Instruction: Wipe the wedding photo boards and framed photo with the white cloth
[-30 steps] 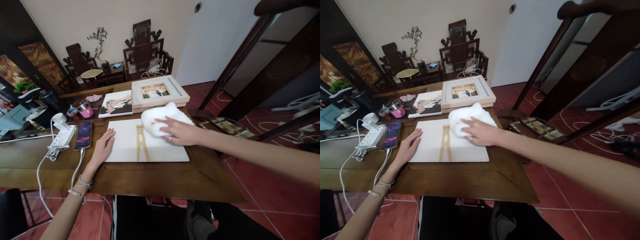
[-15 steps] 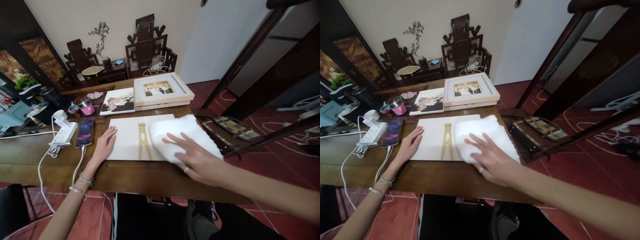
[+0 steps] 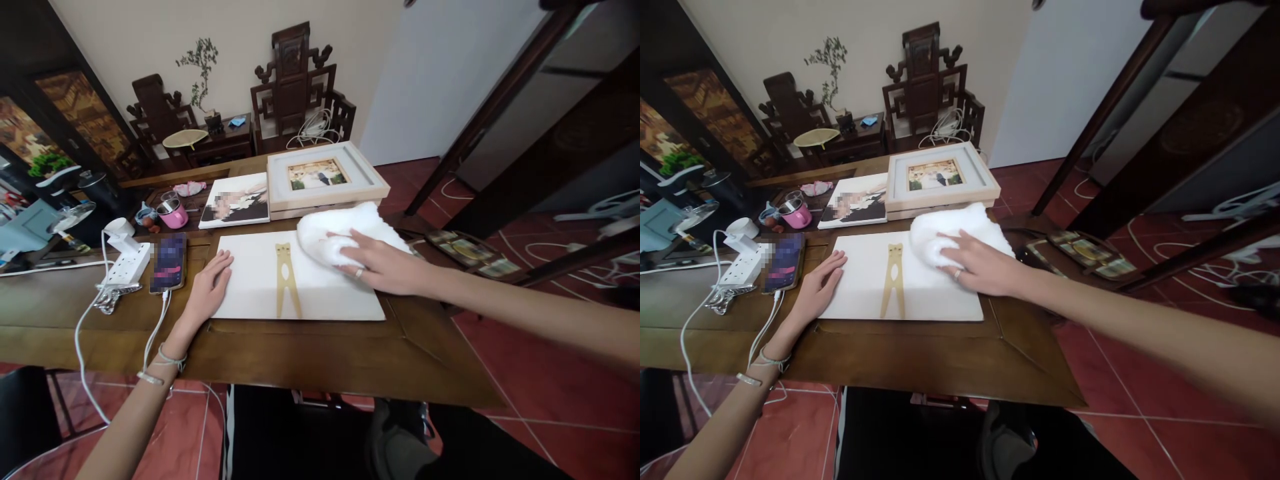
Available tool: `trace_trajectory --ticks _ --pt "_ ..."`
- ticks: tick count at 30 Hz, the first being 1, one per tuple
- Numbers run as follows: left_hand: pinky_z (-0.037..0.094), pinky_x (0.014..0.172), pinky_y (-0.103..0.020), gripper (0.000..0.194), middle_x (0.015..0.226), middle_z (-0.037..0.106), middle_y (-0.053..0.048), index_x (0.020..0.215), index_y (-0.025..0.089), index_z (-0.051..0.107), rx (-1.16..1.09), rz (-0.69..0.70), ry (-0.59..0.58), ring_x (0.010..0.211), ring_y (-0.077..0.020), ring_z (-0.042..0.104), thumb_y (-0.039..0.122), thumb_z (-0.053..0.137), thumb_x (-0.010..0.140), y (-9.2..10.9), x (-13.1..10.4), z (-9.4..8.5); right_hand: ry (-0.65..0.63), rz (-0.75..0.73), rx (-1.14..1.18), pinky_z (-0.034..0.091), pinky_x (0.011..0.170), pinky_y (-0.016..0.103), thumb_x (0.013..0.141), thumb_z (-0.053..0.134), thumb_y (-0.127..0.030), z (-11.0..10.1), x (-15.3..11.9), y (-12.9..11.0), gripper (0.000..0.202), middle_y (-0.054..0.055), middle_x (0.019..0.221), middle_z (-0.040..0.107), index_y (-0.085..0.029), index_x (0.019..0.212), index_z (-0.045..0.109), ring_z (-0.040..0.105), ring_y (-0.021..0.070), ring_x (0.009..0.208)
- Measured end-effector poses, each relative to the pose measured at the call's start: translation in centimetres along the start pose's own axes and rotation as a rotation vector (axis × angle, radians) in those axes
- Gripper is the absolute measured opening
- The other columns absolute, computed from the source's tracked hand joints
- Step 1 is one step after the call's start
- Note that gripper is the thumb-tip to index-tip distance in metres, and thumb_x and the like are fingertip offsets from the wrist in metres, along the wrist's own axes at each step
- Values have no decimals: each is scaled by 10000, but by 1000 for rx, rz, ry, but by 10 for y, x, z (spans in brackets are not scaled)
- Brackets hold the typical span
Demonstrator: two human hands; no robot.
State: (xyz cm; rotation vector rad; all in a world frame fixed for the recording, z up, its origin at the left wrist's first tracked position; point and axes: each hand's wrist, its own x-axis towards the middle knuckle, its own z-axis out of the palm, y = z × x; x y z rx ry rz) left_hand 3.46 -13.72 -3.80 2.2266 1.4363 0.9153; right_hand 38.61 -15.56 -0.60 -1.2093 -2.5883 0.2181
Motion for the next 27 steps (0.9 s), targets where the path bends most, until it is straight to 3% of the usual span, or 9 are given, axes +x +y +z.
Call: trace_trajectory --ticks 3,9,14,17,21,27 --pt "323 1133 -419 375 1341 573 -112 1199 142 636 1 -3 -4 1318 -219 460 330 460 925 1 0 0 -9 77 -12 475 888 544 931 327 -309 2 7 2 317 173 1027 659 -180 853 606 527 379 1169" --pt "325 1131 -436 365 1348 571 -95 1201 165 635 1 -7 -8 1323 -222 454 328 461 924 2 0 0 141 -39 -47 287 1050 656 834 416 -152 26 -32 -40 216 177 1373 507 -177 804 629 299 367 1372" --pt "324 1134 -429 374 1344 571 -109 1199 142 635 11 -10 -10 1321 -225 456 325 460 924 2 0 0 147 -122 -34 245 1100 622 764 478 -116 36 -68 -81 164 131 1453 431 -200 750 619 215 326 1412" --pt "330 1131 -424 373 1342 574 -109 1196 143 637 15 -3 -6 1317 -224 462 327 462 923 2 0 0 135 -181 -22 226 1103 629 725 524 -139 37 -72 -89 131 133 1458 424 -209 761 628 214 337 1409" --pt "330 1130 -422 377 1337 577 -117 1195 133 637 17 4 0 1314 -224 465 327 462 924 2 0 0 92 -206 -56 286 1068 632 792 475 -138 30 -52 -69 195 180 1400 484 -181 855 655 276 340 1387" --pt "327 1132 -426 376 1342 572 -113 1202 139 633 8 3 -3 1319 -219 460 324 457 926 2 0 0 6 -160 -95 343 1026 624 879 409 -190 13 5 -8 242 236 1320 538 -134 909 642 368 362 1337"
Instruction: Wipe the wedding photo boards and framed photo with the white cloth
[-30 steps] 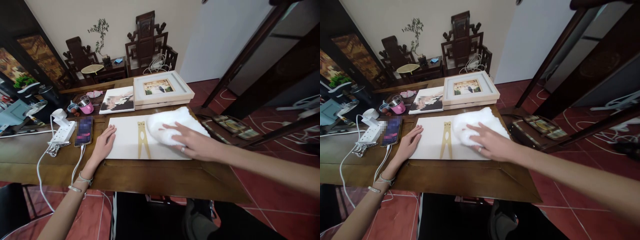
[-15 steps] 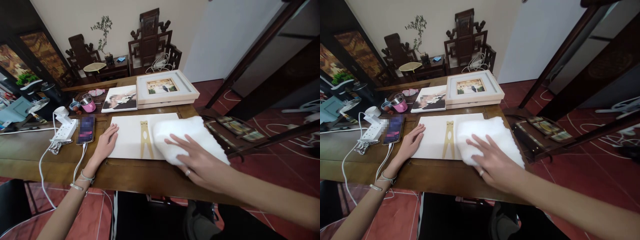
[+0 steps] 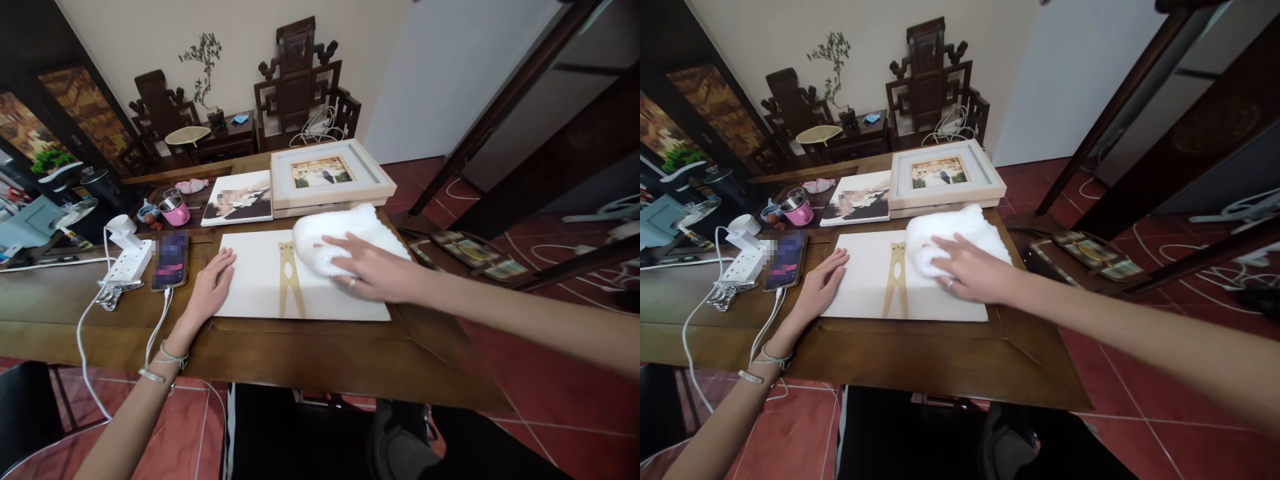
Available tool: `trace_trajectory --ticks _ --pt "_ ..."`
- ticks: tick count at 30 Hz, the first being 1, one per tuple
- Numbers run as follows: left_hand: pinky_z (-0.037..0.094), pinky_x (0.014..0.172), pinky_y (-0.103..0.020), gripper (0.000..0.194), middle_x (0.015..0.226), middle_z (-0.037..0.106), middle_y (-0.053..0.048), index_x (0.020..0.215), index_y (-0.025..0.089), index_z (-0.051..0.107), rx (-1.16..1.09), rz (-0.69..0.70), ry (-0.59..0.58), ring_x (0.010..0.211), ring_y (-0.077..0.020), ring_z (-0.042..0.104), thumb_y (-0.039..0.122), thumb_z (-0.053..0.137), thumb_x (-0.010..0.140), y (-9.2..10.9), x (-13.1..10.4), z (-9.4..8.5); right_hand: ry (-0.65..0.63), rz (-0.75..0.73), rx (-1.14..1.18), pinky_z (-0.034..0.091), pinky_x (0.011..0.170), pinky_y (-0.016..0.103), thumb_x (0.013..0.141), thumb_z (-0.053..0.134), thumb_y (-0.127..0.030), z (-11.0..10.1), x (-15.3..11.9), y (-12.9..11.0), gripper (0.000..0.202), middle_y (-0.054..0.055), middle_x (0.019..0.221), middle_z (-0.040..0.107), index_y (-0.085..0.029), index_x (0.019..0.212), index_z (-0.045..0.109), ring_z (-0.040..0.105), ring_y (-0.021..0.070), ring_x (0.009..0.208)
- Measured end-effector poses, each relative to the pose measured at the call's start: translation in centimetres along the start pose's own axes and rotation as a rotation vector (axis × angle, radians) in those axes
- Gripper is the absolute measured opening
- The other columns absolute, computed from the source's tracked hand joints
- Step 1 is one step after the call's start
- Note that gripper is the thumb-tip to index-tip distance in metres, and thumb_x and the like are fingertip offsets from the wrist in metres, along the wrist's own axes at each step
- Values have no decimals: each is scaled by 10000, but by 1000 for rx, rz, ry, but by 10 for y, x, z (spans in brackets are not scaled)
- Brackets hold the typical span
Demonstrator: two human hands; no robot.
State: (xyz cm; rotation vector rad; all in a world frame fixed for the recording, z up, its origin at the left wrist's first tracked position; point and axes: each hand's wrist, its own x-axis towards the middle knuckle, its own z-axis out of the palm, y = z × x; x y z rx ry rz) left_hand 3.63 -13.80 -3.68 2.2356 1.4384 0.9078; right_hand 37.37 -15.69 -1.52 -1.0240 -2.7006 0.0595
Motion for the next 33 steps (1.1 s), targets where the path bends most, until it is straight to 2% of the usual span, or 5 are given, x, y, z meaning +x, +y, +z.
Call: trace_trajectory --ticks 4,7,15,19,33 --pt "325 1135 -424 372 1342 573 -109 1201 146 635 -3 -8 -1 1321 -218 456 325 460 926 0 0 0 -14 83 -20 364 1013 615 916 371 -216 -2 23 28 275 249 1263 573 -131 960 629 388 355 1326" --pt "328 1133 -428 361 1342 576 -92 1196 167 639 -7 -10 -2 1320 -219 457 328 461 926 -1 0 0 -11 101 -26 363 1004 635 902 389 -211 3 24 24 258 232 1247 589 -140 961 631 364 360 1340" --pt "324 1135 -423 372 1351 565 -112 1199 142 634 -2 -12 -9 1326 -222 450 323 458 925 1 0 0 152 38 19 223 1083 656 805 455 -127 21 -33 -63 198 162 1421 464 -184 801 645 231 335 1404" --pt "328 1131 -442 360 1345 573 -94 1192 168 638 -1 -13 -6 1321 -226 457 327 459 923 1 0 0 141 -43 43 193 1098 657 721 530 -122 22 -51 -83 135 146 1468 404 -193 741 642 205 356 1408" --pt "316 1136 -420 377 1355 560 -120 1205 136 628 6 -4 -14 1328 -221 448 318 464 918 0 0 -1 -89 -26 -20 332 1018 632 873 410 -173 1 25 12 263 240 1338 519 -115 978 645 307 365 1368"
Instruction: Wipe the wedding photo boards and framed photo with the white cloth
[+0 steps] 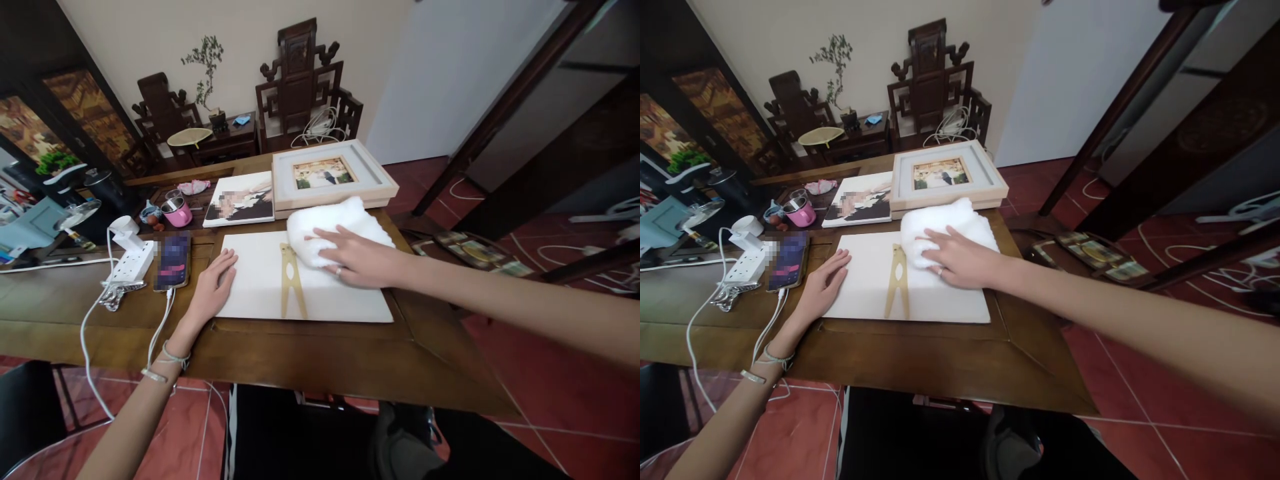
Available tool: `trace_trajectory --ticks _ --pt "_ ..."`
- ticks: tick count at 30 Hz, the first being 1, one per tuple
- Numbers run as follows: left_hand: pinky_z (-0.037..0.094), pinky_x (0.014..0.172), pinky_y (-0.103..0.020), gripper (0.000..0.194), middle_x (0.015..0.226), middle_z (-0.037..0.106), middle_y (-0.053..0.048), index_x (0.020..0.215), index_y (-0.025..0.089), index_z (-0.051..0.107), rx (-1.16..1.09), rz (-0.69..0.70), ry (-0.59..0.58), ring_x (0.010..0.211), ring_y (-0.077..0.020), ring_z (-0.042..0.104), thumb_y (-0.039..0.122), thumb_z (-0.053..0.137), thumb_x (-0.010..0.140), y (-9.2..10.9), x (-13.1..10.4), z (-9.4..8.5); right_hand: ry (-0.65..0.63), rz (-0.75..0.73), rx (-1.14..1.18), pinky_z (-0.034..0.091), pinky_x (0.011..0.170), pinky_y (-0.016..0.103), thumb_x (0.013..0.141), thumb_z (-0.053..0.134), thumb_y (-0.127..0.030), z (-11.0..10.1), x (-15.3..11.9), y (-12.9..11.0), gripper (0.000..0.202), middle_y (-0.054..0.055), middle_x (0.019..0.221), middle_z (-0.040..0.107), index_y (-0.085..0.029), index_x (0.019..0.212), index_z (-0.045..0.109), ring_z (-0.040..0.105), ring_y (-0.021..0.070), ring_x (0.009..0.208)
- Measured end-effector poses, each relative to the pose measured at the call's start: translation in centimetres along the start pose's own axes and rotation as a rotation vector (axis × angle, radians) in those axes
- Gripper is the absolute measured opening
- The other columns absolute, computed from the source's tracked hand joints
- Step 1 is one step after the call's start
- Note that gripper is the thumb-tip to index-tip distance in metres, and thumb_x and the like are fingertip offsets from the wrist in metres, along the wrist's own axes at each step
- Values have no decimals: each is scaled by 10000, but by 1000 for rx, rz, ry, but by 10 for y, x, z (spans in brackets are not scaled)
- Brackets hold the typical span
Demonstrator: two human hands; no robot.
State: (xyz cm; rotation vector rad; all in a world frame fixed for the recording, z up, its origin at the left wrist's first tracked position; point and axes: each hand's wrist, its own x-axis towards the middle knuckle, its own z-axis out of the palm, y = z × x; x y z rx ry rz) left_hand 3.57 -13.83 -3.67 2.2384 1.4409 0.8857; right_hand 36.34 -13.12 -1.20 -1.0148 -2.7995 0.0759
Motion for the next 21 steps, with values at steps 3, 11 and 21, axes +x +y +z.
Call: trace_trajectory --ticks 3,11,21 --pt "293 1143 -431 403 1392 524 -122 1249 148 597 29 9 -37 1353 -229 412 337 464 919 0 -1 -1 18 60 -3 350 1002 624 882 395 -176 1 12 11 280 232 1246 589 -119 1009 637 344 360 1350" --pt "163 1177 -454 575 1537 303 -115 1425 177 400 96 48 -176 1452 -251 164 435 467 915 -3 -3 -1 18 81 -70 319 990 684 789 518 -154 8 -17 -69 281 255 1387 462 -114 1018 678 324 447 1333" --pt "172 1182 -442 546 1542 291 -99 1442 156 365 144 55 -192 1447 -217 200 426 322 969 -3 -2 -1 19 -31 0 290 1034 654 730 621 -172 5 -35 -101 227 212 1430 432 -162 942 702 297 436 1350"
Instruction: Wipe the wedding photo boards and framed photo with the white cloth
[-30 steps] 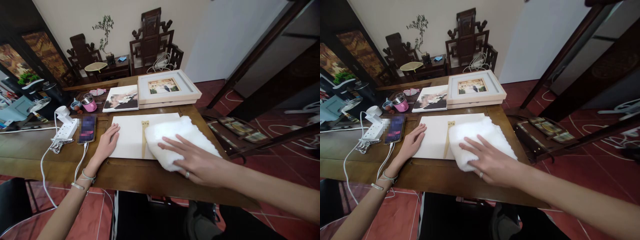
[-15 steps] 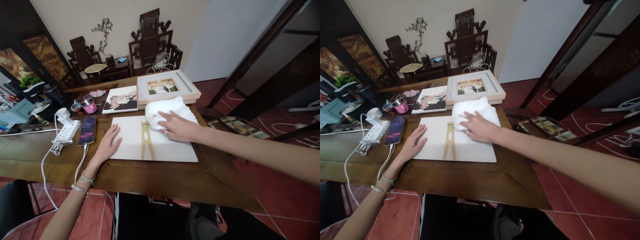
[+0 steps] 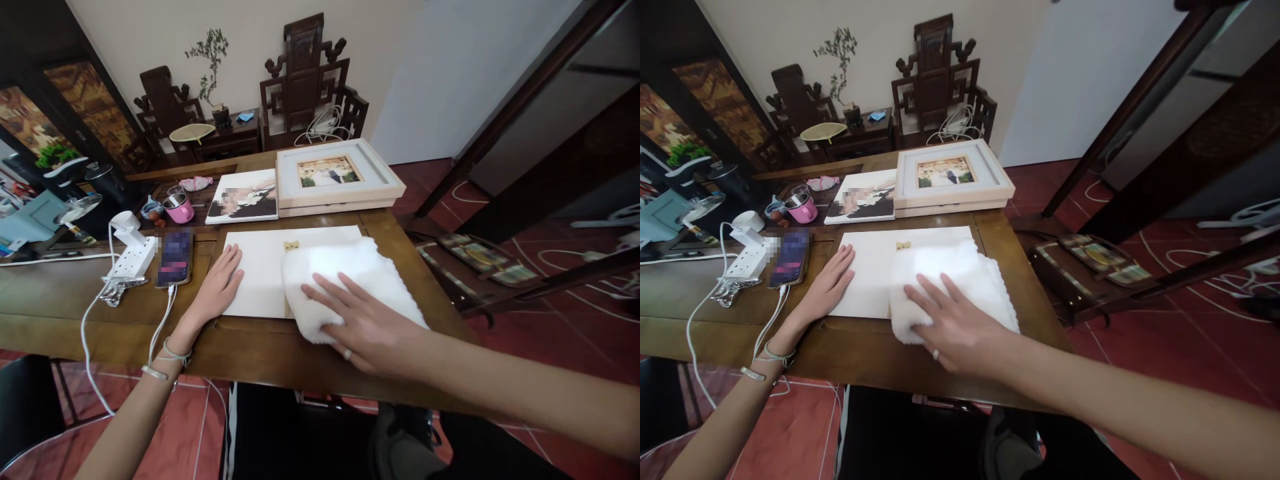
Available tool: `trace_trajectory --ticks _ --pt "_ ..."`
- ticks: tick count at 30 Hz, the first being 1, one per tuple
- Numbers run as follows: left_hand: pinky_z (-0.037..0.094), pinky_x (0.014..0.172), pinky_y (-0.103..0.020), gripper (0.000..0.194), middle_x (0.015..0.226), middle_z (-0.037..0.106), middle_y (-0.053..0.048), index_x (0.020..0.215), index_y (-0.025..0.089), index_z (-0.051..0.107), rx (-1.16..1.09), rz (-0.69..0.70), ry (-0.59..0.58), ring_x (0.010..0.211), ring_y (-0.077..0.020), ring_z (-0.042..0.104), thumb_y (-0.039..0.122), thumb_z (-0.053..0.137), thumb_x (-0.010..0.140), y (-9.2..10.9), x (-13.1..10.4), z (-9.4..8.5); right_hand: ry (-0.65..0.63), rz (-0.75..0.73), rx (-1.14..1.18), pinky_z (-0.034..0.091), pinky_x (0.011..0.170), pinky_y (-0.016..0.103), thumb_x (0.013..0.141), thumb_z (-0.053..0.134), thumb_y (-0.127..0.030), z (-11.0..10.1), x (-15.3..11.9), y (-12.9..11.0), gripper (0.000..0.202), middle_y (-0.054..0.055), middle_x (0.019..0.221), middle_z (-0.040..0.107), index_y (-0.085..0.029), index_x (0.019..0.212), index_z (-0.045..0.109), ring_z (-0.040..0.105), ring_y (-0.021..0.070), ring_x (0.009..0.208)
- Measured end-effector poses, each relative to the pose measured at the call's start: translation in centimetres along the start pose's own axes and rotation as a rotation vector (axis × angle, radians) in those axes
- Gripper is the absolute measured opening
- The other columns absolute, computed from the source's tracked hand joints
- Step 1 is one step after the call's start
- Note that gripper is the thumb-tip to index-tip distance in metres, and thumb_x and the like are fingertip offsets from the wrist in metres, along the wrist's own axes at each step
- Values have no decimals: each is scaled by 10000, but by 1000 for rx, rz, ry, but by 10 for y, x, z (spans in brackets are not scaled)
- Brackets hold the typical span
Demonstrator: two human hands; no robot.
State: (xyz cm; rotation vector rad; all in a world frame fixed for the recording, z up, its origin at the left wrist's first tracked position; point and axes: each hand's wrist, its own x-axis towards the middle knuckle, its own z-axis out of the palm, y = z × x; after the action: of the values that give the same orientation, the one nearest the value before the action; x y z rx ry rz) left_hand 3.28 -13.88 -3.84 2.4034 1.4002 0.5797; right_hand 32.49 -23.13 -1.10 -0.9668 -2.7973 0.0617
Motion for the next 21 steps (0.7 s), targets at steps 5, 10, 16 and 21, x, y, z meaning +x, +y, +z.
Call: trace_trajectory --ticks 5,10,16,21 --pt "174 1184 -428 542 1535 307 -113 1431 124 381 -1 0 4 1444 -212 211 401 316 970 -2 1 0 -99 97 -57 317 1023 629 865 475 -168 -7 43 43 300 256 1444 387 -85 1098 645 279 418 1364" --pt "190 1182 -420 529 1517 345 -121 1413 112 408 -40 -11 27 1434 -207 246 386 337 966 -4 2 1 -106 188 -10 302 1044 602 902 408 -172 -14 70 60 327 253 1438 397 -66 1131 615 264 395 1376" --pt "204 1178 -419 515 1503 371 -126 1395 113 435 -64 -17 49 1426 -205 270 376 360 959 -3 3 2 -193 110 3 220 1048 668 797 567 -143 -10 50 12 402 249 1477 335 -108 1194 619 192 457 1378" --pt "211 1176 -431 507 1502 377 -117 1390 132 446 -72 -15 56 1423 -214 277 381 364 956 -3 3 3 -221 -57 80 178 1035 705 774 654 -258 -10 29 -34 367 232 1490 321 -183 1132 682 176 496 1367"
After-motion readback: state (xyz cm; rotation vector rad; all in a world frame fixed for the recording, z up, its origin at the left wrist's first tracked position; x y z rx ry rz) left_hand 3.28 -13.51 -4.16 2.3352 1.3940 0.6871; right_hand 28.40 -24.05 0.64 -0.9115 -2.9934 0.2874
